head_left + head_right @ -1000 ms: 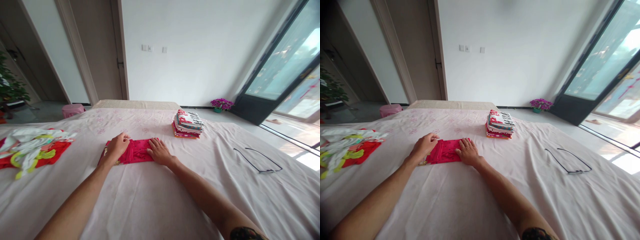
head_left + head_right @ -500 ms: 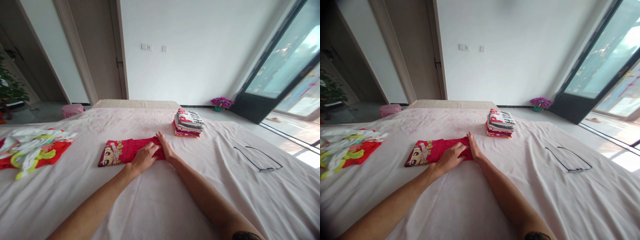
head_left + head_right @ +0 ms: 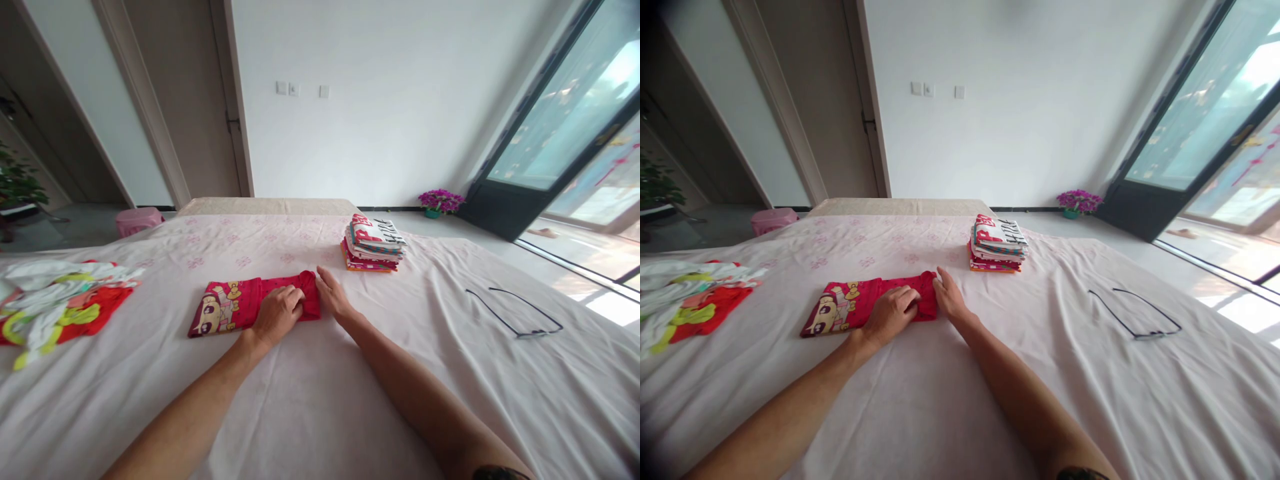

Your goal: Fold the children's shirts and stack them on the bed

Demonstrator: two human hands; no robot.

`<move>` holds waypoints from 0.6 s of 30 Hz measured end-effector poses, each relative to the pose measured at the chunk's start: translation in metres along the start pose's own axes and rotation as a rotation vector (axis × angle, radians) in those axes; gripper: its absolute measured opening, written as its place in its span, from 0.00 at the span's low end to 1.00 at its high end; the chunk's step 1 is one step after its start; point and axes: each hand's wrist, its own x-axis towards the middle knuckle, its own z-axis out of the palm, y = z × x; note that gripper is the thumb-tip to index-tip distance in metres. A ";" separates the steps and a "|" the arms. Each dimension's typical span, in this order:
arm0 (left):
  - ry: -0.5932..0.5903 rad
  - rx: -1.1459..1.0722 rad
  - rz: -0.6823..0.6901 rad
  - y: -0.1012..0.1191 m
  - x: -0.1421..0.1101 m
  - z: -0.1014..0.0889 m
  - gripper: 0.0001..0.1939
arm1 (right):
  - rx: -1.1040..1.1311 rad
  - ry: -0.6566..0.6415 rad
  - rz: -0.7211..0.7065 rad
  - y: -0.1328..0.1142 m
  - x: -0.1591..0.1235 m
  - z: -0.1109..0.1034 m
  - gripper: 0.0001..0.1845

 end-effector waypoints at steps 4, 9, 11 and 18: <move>-0.039 0.044 0.024 0.000 -0.004 0.002 0.06 | -0.329 -0.088 -0.220 0.000 -0.015 -0.005 0.31; -0.046 0.067 0.017 0.001 -0.006 0.004 0.06 | -0.540 -0.188 -0.253 -0.011 -0.028 -0.004 0.32; -0.033 0.035 0.005 -0.001 -0.006 0.002 0.05 | -0.591 -0.197 -0.232 -0.015 -0.028 -0.003 0.33; -0.021 -0.037 -0.001 -0.017 -0.011 -0.004 0.07 | -0.717 -0.210 -0.217 -0.022 -0.027 0.003 0.35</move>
